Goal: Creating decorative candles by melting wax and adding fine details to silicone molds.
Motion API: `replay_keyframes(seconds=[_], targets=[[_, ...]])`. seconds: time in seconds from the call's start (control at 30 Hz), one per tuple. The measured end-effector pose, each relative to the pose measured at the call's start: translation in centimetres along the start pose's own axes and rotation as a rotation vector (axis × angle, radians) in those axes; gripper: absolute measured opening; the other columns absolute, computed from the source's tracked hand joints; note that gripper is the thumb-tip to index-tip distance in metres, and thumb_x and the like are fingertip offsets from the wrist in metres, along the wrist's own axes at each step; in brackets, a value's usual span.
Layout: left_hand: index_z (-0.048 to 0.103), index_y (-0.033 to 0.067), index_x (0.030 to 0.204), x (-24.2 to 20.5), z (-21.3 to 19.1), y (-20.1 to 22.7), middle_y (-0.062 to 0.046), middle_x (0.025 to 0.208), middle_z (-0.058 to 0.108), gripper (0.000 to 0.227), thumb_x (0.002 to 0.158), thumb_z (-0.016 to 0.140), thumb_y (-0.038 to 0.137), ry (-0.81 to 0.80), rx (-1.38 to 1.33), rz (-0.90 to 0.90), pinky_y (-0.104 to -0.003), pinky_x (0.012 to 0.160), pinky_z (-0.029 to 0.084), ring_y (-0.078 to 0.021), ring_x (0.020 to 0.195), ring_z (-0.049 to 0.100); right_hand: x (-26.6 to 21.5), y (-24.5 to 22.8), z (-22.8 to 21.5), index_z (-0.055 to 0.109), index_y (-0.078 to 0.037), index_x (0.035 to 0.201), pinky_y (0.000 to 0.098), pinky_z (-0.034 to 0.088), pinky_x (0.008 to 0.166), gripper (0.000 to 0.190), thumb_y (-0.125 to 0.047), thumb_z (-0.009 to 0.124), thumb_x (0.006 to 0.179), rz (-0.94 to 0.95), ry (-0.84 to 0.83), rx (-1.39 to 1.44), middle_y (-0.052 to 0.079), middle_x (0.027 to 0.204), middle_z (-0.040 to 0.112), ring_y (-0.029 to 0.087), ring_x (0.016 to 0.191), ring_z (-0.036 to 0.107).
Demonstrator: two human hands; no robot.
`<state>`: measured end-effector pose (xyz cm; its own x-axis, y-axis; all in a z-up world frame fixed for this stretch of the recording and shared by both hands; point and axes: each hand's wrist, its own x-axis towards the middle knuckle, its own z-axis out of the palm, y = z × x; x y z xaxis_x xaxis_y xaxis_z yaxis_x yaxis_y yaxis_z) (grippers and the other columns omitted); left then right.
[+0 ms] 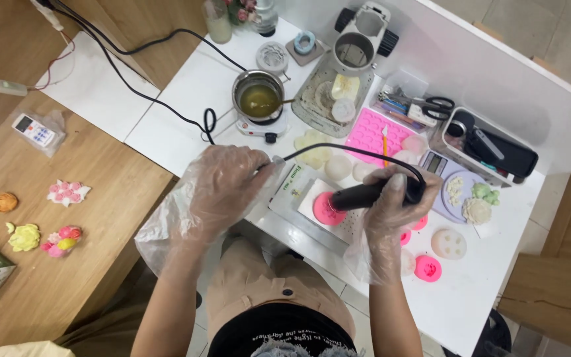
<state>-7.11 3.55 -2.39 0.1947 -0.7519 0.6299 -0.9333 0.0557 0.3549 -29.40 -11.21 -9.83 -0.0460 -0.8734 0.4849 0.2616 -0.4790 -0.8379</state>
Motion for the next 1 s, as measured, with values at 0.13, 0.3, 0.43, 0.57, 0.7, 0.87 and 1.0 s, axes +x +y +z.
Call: replay_keyframes(seconds=[0.13, 0.3, 0.43, 0.57, 0.7, 0.87, 1.0], targets=[[0.072, 0.0119, 0.104, -0.9, 0.0, -1.4, -0.002, 0.098, 0.068, 0.014, 0.095, 0.079, 0.022, 0.041, -0.003, -0.023, -0.038, 0.089, 0.053, -0.0211, 0.099, 0.064, 0.6, -2.6, 2.2, 0.034, -0.011, 0.117, 0.0365, 0.061, 0.063, 0.051, -0.032, 0.079, 0.104, 0.005, -0.101, 0.1, 0.011, 0.089, 0.06, 0.019, 0.07, 0.065], [0.07, 0.024, 0.127, 2.4, -3.5, -2.3, 0.001, 0.092, 0.075, 0.039, 0.091, 0.081, 0.035, -0.747, -0.208, -0.612, -0.041, 0.095, 0.046, -0.0199, 0.102, 0.063, 0.6, -3.8, 7.0, 0.036, -0.014, 0.122, 0.0352, 0.065, 0.067, 0.052, -0.033, 0.08, 0.103, -0.186, -0.237, 0.033, 0.006, 0.098, 0.056, 0.017, 0.08, 0.068], [0.021, 0.0226, 0.167, 1.1, -6.1, -5.4, 0.0, 0.109, 0.076, 0.109, 0.081, 0.084, 0.046, -0.881, -0.464, -0.619, -0.034, 0.098, 0.054, -0.0174, 0.098, 0.07, 0.3, -6.5, 15.5, 0.033, -0.008, 0.141, 0.038, 0.065, 0.075, 0.065, -0.037, 0.074, 0.1, -0.517, -0.479, 0.006, 0.009, 0.106, 0.056, 0.02, 0.088, 0.069], [0.016, 0.0182, 0.171, -2.7, -5.2, -11.0, -0.011, 0.148, 0.058, 0.101, 0.085, 0.07, 0.018, -0.36, -1.255, -0.546, -0.036, 0.099, 0.052, -0.0162, 0.11, 0.064, -1.2, -6.5, 21.8, 0.058, -0.007, 0.113, 0.049, 0.057, 0.095, 0.046, -0.03, 0.078, 0.08, -0.66, -1.13, 0.023, 0.009, 0.112, 0.067, 0.03, 0.103, 0.071], [0.033, 0.0146, 0.159, -1.8, -6.9, -15.2, -0.022, 0.137, 0.064, 0.074, 0.094, 0.066, 0.027, -0.175, -1.919, -0.871, -0.036, 0.096, 0.056, -0.0235, 0.106, 0.068, -5.5, -5.1, 26.6, 0.064, -0.004, 0.105, 0.0514, 0.05, 0.109, 0.033, -0.017, 0.076, 0.077, -0.771, -1.454, -0.201, 0.013, 0.125, 0.065, 0.034, 0.124, 0.064], [0.054, 0.0012, 0.133, -2.3, -6.9, -21.1, -0.019, 0.137, 0.064, 0.047, 0.096, 0.066, 0.026, -0.05, -1.793, -0.958, -0.039, 0.1, 0.056, -0.0235, 0.112, 0.066, -9.0, 2.1, 29.3, 0.056, -0.01, 0.124, 0.0558, 0.045, 0.119, 0.048, -0.009, 0.08, 0.083, -0.634, -1.297, -0.195, 0.013, 0.141, 0.056, 0.034, 0.138, 0.056], [0.068, 0.0074, 0.132, -1.7, -7.7, -26.3, -0.014, 0.118, 0.07, 0.059, 0.086, 0.069, 0.043, -0.355, -1.61, -1.008, -0.029, 0.091, 0.057, -0.0168, 0.107, 0.07, -11.6, 6.6, 29.7, 0.054, -0.012, 0.134, 0.0568, 0.045, 0.117, 0.067, -0.004, 0.081, 0.074, -0.412, -1.176, -0.27, 0.017, 0.151, 0.046, 0.042, 0.142, 0.05]])
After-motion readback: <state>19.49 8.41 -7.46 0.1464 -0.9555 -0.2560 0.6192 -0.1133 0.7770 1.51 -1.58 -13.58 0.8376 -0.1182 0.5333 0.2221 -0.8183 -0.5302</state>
